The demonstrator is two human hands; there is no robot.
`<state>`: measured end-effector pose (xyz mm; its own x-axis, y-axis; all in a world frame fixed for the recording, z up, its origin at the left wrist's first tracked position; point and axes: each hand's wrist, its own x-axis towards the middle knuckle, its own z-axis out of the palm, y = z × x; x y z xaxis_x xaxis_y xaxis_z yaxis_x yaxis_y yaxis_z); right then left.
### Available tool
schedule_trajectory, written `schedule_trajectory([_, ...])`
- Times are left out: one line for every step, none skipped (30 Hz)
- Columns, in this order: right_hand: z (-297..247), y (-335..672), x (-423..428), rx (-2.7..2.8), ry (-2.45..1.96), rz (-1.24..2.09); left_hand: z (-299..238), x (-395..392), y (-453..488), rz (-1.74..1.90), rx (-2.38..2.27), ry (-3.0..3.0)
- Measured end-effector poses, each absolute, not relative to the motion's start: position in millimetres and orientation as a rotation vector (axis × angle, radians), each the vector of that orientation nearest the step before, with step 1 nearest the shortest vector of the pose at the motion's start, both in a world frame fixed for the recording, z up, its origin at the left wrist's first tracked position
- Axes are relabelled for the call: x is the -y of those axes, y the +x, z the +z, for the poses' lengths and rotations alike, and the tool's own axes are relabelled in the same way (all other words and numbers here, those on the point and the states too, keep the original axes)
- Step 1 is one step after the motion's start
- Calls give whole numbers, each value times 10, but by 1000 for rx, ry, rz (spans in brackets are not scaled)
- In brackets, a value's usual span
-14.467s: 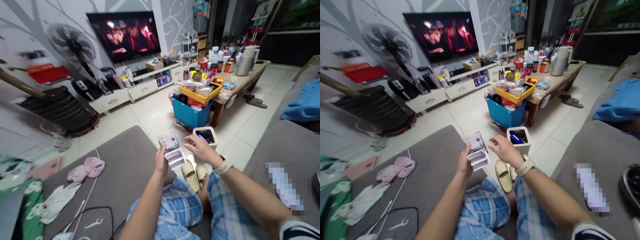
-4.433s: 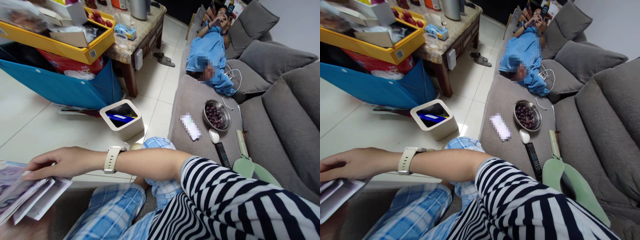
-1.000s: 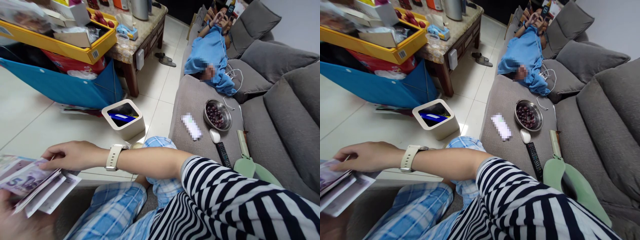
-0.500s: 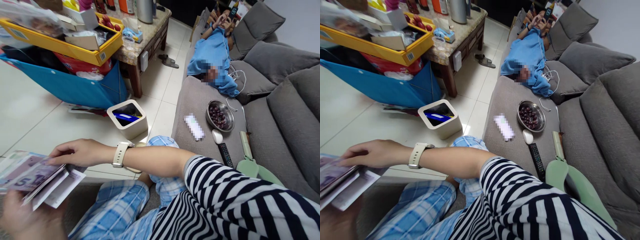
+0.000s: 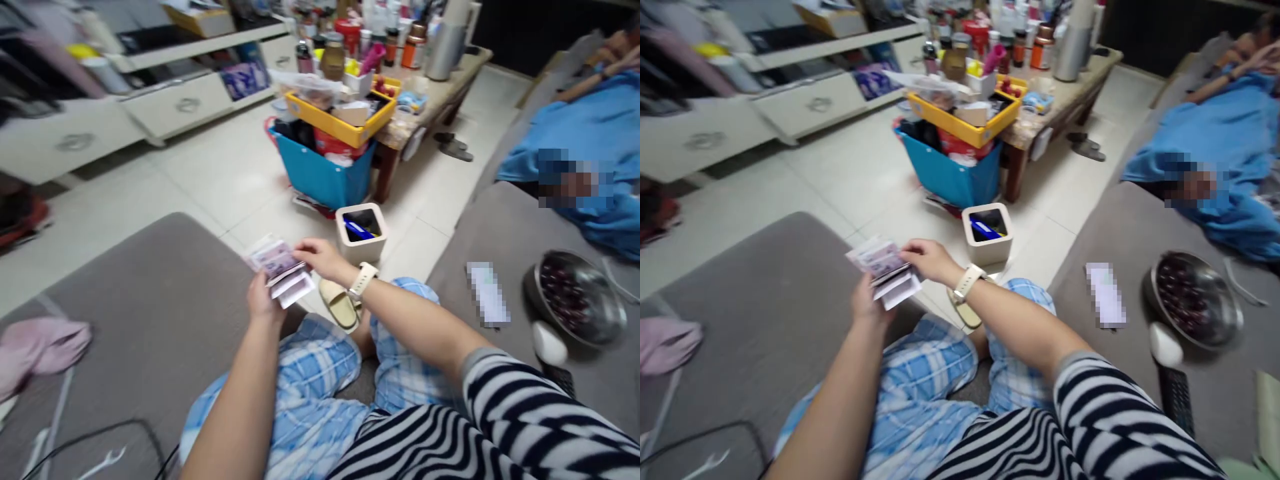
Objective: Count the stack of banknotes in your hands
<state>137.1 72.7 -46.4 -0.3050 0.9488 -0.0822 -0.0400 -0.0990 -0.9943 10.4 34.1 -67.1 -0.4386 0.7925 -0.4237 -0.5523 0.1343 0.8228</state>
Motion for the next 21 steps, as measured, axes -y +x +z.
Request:
schedule_trajectory([-455, 1367, -716, 1343, -1091, 1536, -687, -332, 91, 1576, -1321, 256])
schedule_trajectory([-448, 1365, -706, 1336, -1107, 1540, -699, -322, 80, 1577, -1295, 266])
schedule_trajectory([-443, 1366, -695, 1323, -1109, 1545, -705, -309, 73, 1567, -1249, 286])
schedule_trajectory([-441, 1369, -683, 1307, -1092, 1553, -704, -295, 69, 1549, -1211, 294])
schedule_trajectory([-444, 1375, -673, 1293, -1061, 1565, -695, -280, 70, 1529, -1180, 299])
schedule_trajectory([-453, 1382, -667, 1285, -1025, 1576, -679, -267, 74, 1520, -1165, 296])
schedule_trajectory([-469, 1388, -666, 1281, -993, 1582, -658, -256, 81, 1519, -1162, 286])
schedule_trajectory([-489, 1392, -669, 1278, -979, 1575, -633, -248, 89, 1524, -1165, 273])
schedule_trajectory([-512, 1392, -677, 1273, -988, 1551, -606, -242, 99, 1529, -1172, 260])
schedule_trajectory([-533, 1390, -685, 1264, -1019, 1510, -577, -238, 109, 1527, -1179, 251])
schedule_trajectory([-547, 1386, -693, 1251, -1065, 1460, -548, -232, 119, 1515, -1185, 249])
schedule_trajectory([-553, 1383, -698, 1233, -1119, 1404, -519, -226, 129, 1496, -1197, 252])
schedule_trajectory([-548, 1382, -699, 1225, -1168, 1355, -494, -218, 139, 1473, -1219, 258])
schedule_trajectory([-535, 1382, -698, 1226, -1202, 1323, -472, -213, 148, 1453, -1252, 262])
schedule_trajectory([-518, 1384, -699, 1234, -1223, 1311, -457, -213, 154, 1446, -1303, 257])
schedule_trajectory([-502, 1387, -705, 1291, -1211, 1333, -450, -221, 159, 1442, -1362, 249])
schedule_trajectory([-494, 1390, -720, 1349, -1205, 1361, -451, -238, 160, 1441, -1384, 255])
schedule_trajectory([-496, 1392, -743, 1384, -1196, 1385, -459, -263, 161, 1448, -1414, 236])
schedule_trajectory([-511, 1393, -774, 1404, -1190, 1404, -471, -293, 160, 1453, -1427, 233])
schedule_trajectory([-535, 1395, -809, 1418, -1191, 1410, -484, -322, 161, 1476, -1458, 234])
schedule_trajectory([-566, 1396, -846, 1423, -1185, 1398, -491, -347, 163, 1504, -1467, 281])
